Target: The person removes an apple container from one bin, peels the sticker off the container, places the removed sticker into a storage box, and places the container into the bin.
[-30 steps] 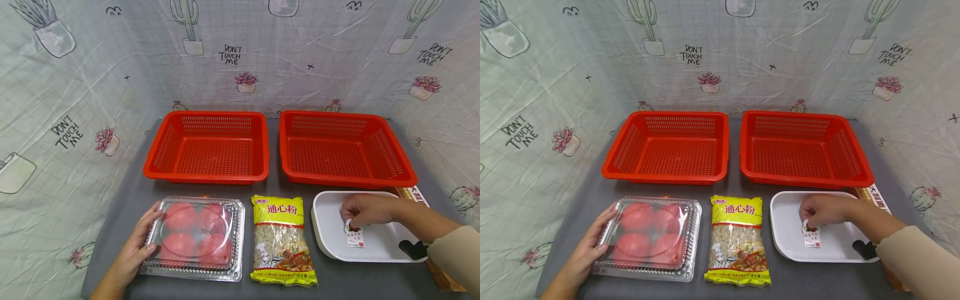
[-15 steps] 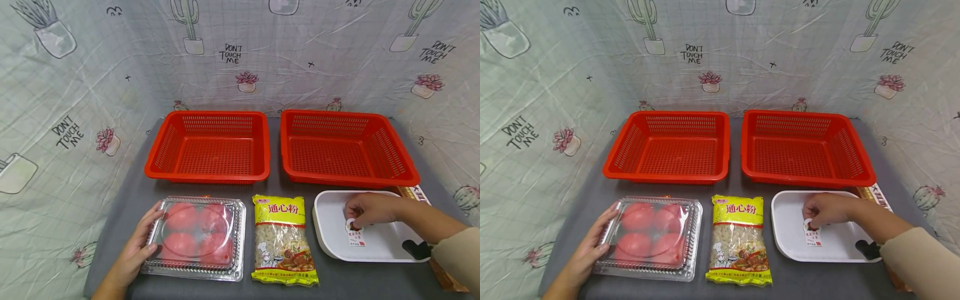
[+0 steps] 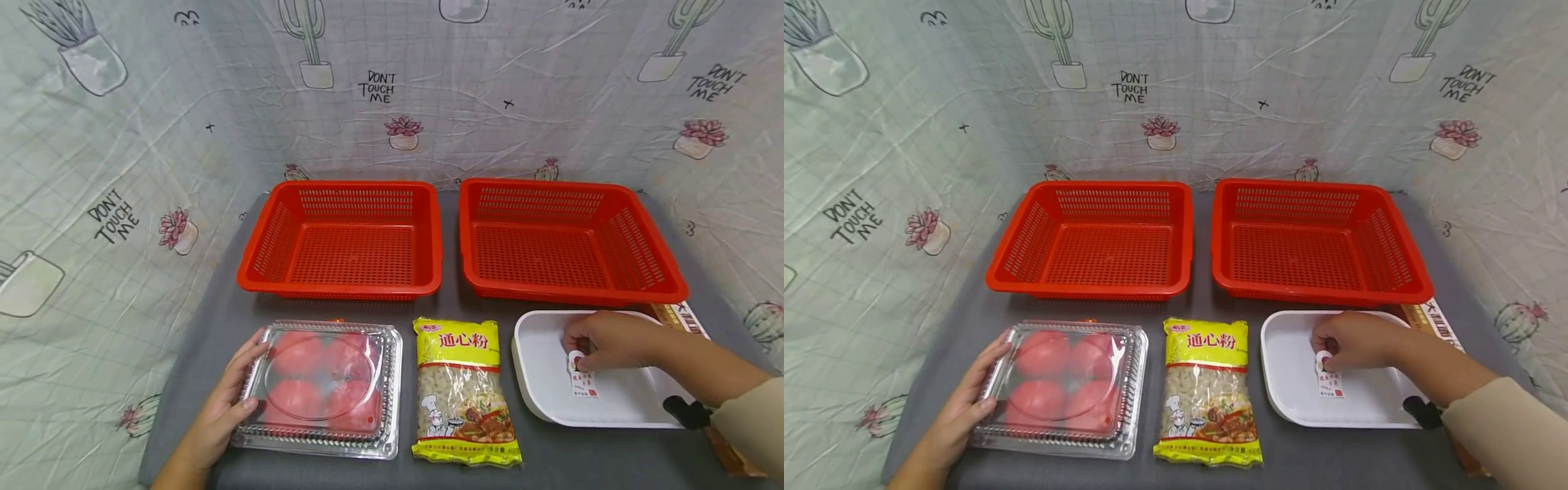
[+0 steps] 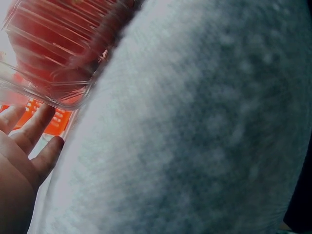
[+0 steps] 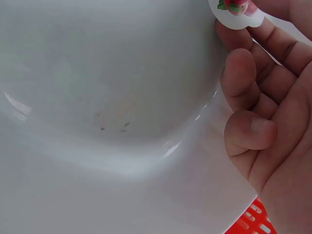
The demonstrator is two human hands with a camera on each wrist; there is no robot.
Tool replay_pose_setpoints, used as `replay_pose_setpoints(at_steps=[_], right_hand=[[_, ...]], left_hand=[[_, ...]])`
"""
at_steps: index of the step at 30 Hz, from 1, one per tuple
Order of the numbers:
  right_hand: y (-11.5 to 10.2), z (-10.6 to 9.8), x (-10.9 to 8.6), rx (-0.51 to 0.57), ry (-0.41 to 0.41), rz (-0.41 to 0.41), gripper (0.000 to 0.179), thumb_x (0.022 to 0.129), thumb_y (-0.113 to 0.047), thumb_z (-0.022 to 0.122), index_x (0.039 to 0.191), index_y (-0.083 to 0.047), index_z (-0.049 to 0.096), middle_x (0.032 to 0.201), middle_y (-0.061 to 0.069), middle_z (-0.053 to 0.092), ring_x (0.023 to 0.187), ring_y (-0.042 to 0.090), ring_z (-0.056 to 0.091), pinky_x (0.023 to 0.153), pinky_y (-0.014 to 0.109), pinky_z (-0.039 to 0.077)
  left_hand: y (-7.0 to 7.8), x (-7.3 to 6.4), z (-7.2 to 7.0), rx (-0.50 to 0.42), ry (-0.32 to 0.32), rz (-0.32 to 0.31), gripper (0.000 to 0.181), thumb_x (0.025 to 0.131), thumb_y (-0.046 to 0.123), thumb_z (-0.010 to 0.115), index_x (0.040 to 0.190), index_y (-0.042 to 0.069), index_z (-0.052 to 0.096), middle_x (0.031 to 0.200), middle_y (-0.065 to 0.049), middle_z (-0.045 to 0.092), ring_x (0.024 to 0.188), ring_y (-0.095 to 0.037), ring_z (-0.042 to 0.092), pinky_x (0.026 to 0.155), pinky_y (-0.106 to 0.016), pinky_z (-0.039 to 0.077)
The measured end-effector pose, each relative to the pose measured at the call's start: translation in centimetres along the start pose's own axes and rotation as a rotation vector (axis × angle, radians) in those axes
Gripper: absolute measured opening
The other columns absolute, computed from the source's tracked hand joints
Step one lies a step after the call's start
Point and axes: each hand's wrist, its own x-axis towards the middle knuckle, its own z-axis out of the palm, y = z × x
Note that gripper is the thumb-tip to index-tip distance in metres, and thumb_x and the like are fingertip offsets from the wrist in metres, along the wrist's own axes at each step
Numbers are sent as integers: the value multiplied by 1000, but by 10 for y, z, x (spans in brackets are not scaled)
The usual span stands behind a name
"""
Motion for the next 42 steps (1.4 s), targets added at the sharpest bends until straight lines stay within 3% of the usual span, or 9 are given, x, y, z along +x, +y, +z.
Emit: replay_pose_setpoints(at_steps=[12,18,24,32,42], right_hand=[[-3,-2,-2,-132,50,-10,38,74,-48,96,99,-36,70,78,-21,55,71,1,53,69,23,53],[-8,-5,-6,-178,48,38,55,69,-60,94,114,-35,75,80,-21,57,71,1,49,63,24,48],[-10,-5,-8,-233,54,11,65,66,-69,91,120,-35,75,81,-24,57,71,-2,48,62,24,45],[-13,-11,-11,-233,49,37,67,66,-70,90,122,-37,75,93,-24,65,76,0,54,64,25,50],[-22,-20,-17,-155,19,47,69,69,-58,95,129,-31,74,105,-19,70,87,5,66,69,26,55]], left_hand=[[-1,0,0,2,-2,2,75,86,-11,49,159,-12,34,174,-27,15,161,-24,18,121,-21,21],[-1,0,0,5,3,-1,75,86,-11,49,159,-11,34,174,-26,15,161,-24,19,121,-21,22],[-1,0,-1,7,-10,9,75,86,-12,48,159,-12,33,174,-27,14,161,-25,18,122,-22,22],[-1,-1,0,12,-5,-7,75,86,-11,49,160,-10,34,174,-25,15,161,-24,18,121,-21,22],[-2,0,0,12,0,-9,74,87,-9,49,160,-10,34,175,-25,15,161,-24,18,121,-21,21]])
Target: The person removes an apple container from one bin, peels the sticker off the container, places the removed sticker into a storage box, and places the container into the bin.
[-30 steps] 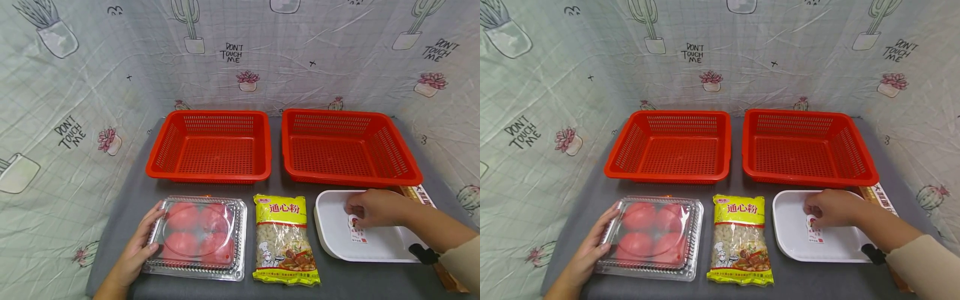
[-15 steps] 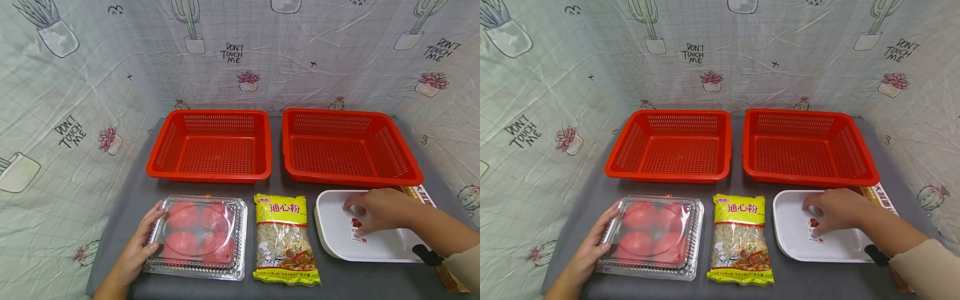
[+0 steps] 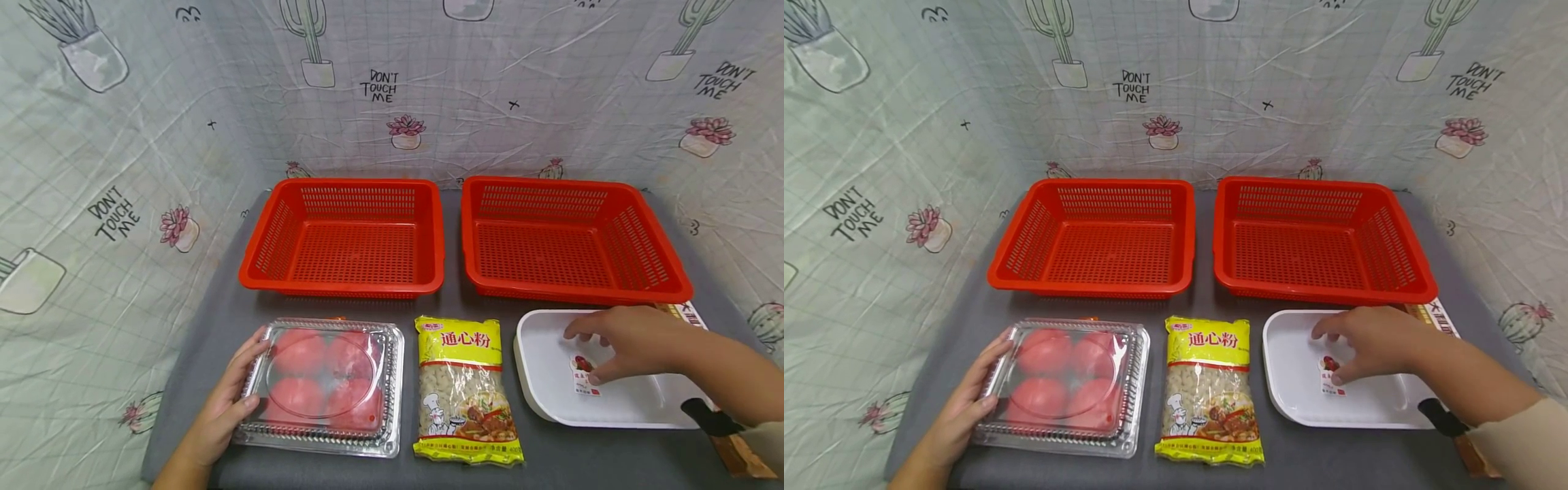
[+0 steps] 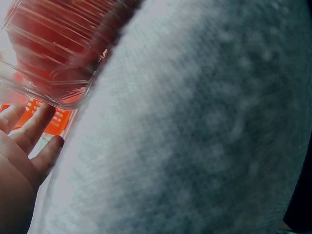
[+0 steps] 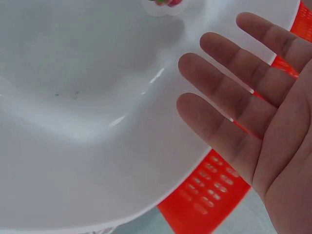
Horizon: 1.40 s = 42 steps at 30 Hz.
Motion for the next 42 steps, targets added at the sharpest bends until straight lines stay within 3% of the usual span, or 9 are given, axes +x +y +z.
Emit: replay_pose_setpoints(at_steps=[6,15,21,30,42], right_hand=[[-8,-7,-2,14,19,-29,72,70,-59,94,132,-29,73,117,-14,73,95,11,68,72,29,57],[-26,-19,-6,-21,107,-92,71,74,-67,89,134,-31,72,128,-12,71,110,16,68,89,49,61],[-38,-24,-10,-87,157,-104,67,76,-70,87,132,-37,71,128,-19,67,112,10,67,91,45,61],[-50,-33,-16,-149,240,-182,70,78,-73,83,135,-38,66,130,-18,67,107,6,67,84,41,61],[-80,-36,-17,-109,370,-271,73,80,-73,80,143,-41,60,140,-20,59,120,9,64,87,41,61]], left_hand=[[1,0,0,-5,0,3,74,87,-10,49,160,-11,33,174,-26,14,161,-24,17,121,-21,21],[1,1,1,-1,1,5,74,87,-10,49,160,-11,34,174,-26,15,161,-25,18,121,-22,21],[1,1,1,-5,-1,11,74,87,-10,49,159,-11,34,174,-27,14,161,-25,18,122,-22,21],[1,1,1,-2,-4,18,74,87,-10,49,160,-11,33,174,-28,14,160,-25,18,121,-22,21],[1,0,0,-4,4,8,74,87,-10,49,160,-11,34,174,-26,15,161,-25,17,122,-22,21]])
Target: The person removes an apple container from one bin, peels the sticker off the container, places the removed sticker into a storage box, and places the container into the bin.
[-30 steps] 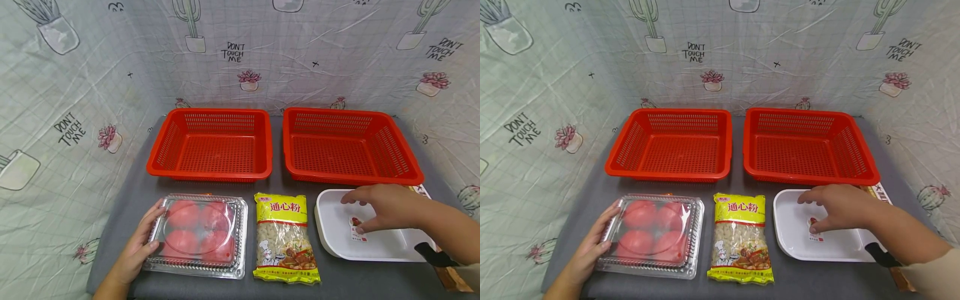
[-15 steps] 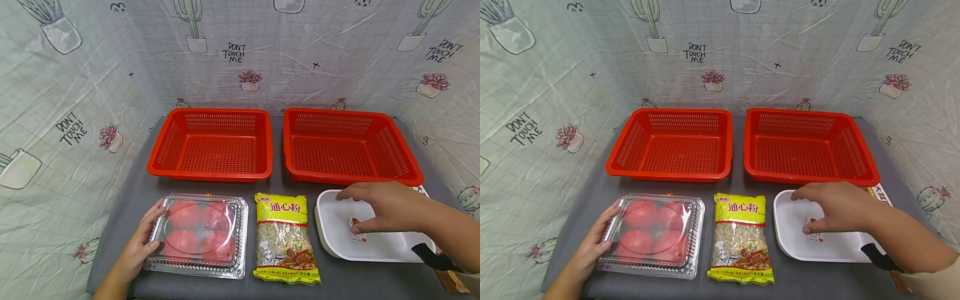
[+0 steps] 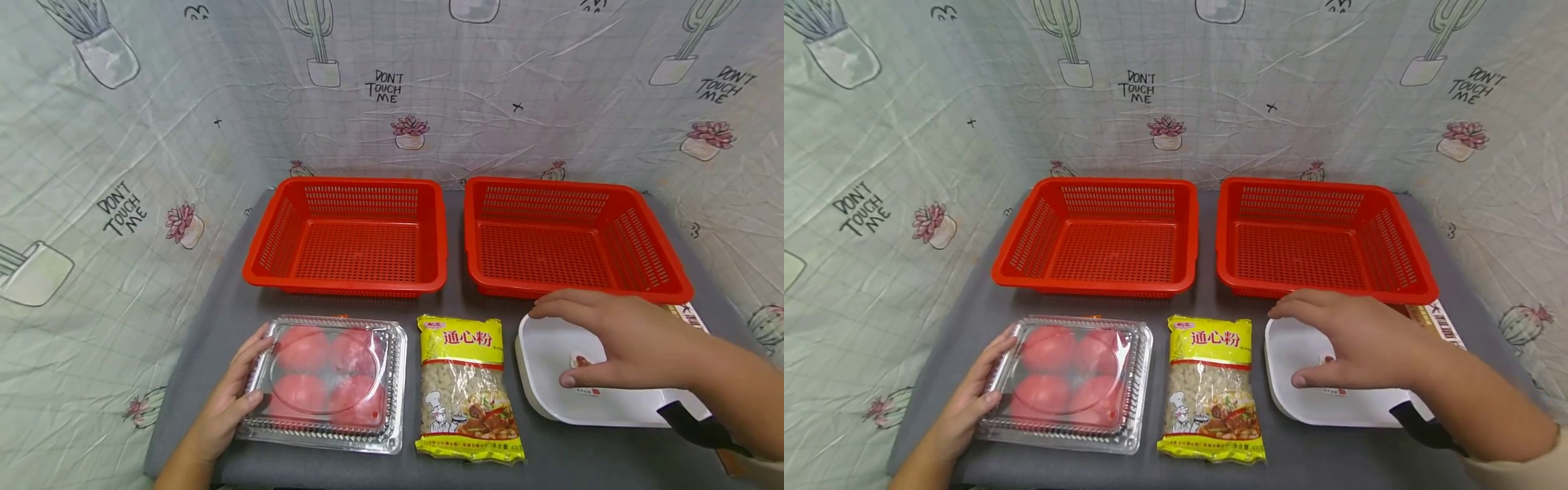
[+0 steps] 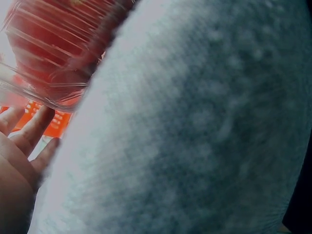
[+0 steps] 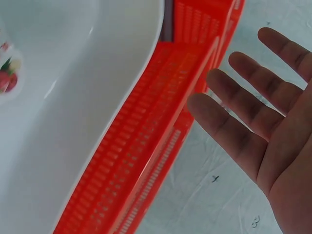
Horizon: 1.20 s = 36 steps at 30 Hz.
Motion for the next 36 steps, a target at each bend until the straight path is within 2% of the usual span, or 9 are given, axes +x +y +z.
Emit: replay_pose_setpoints(at_steps=[5,13,19,25,31,36], right_hand=[[-9,0,4,49,13,-11,75,81,-70,82,145,-38,59,145,-15,58,123,11,62,83,36,62],[-21,4,9,103,14,-27,76,83,-62,85,150,-40,54,151,-14,53,132,13,57,89,41,61],[-30,14,17,167,-4,-15,78,86,-65,81,153,-36,54,156,-10,51,136,17,55,93,46,61],[-43,28,28,242,-9,-14,83,84,-70,79,156,-38,50,160,-8,47,136,19,57,94,48,60],[-54,41,39,333,-2,-11,84,84,-64,83,156,-45,46,165,-11,41,138,20,56,96,52,58],[-64,48,47,413,15,-38,85,85,-59,85,158,-44,43,166,-12,37,139,19,54,98,51,57]], left_hand=[[0,0,0,4,6,-1,73,87,-9,49,159,-10,35,174,-26,16,161,-25,18,122,-22,21],[0,0,1,0,4,-2,73,88,-8,50,160,-10,34,174,-27,14,161,-25,17,122,-22,20],[0,0,1,9,8,16,73,89,-6,51,159,-10,35,173,-29,15,161,-26,17,123,-23,20],[3,1,2,9,8,9,72,89,-6,50,159,-10,35,173,-29,14,161,-25,18,122,-22,21],[5,1,3,2,8,11,72,89,-6,49,159,-10,35,173,-29,13,161,-25,19,122,-23,21],[4,2,3,4,8,15,72,89,-7,49,159,-11,35,173,-31,13,161,-26,19,123,-23,21]])
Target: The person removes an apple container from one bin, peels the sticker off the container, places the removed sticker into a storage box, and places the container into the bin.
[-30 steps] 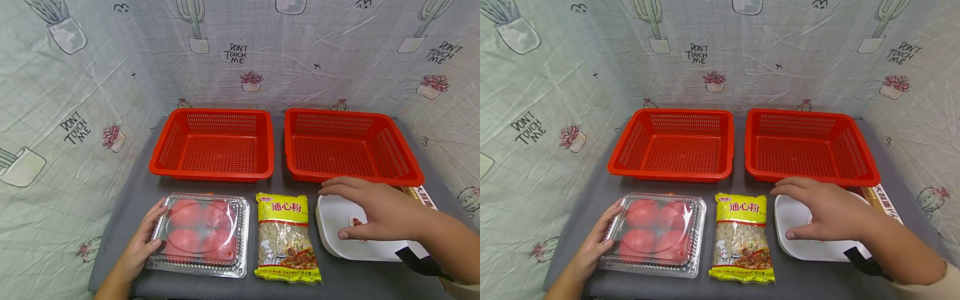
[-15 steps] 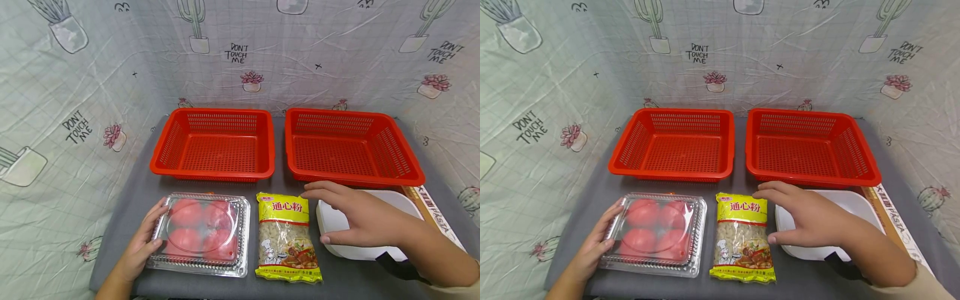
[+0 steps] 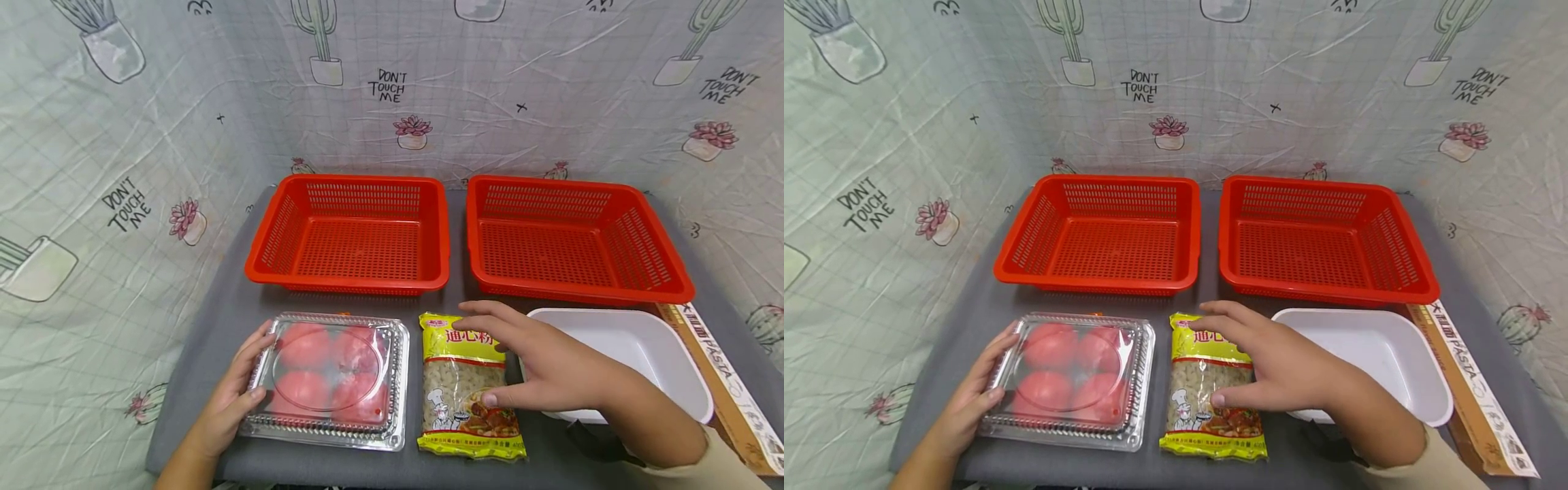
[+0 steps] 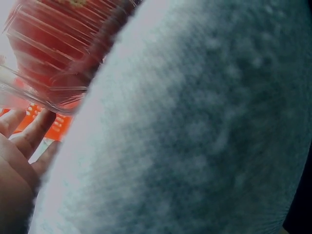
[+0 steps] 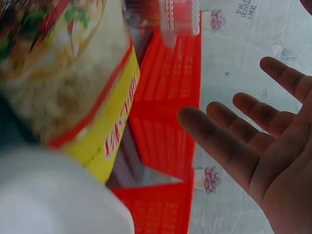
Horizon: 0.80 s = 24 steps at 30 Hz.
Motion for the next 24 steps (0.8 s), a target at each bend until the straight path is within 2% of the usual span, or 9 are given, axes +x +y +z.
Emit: replay_pose_setpoints(at_steps=[4,10,15,19,24], right_hand=[[-3,8,6,53,-17,-1,85,86,-56,86,159,-44,43,167,-13,35,140,18,51,99,48,57],[-6,21,13,86,-36,-15,86,86,-47,88,160,-36,45,168,-10,34,141,20,52,99,51,56],[-9,34,20,121,-37,-15,85,89,-47,86,161,-43,40,169,-14,30,142,18,51,98,48,57],[-13,43,27,180,-44,5,82,91,-50,84,161,-41,41,171,-13,27,143,20,49,97,45,58],[-20,55,35,247,-53,77,85,90,-51,84,162,-35,43,170,-13,26,142,22,51,99,45,58]], left_hand=[[0,-1,-1,4,1,-8,72,88,-7,50,159,-11,35,173,-29,14,161,-26,18,123,-23,20],[-1,-1,-2,2,7,-17,72,88,-7,49,159,-10,36,174,-27,15,161,-26,18,122,-23,21],[0,-1,-2,0,6,-10,72,88,-7,49,159,-10,36,174,-27,15,161,-26,19,122,-23,21],[1,0,-2,2,4,-16,72,88,-8,49,159,-9,36,174,-27,15,161,-26,18,122,-23,20],[2,1,-1,4,2,-19,73,88,-8,49,159,-10,35,174,-27,15,161,-26,17,122,-23,20]])
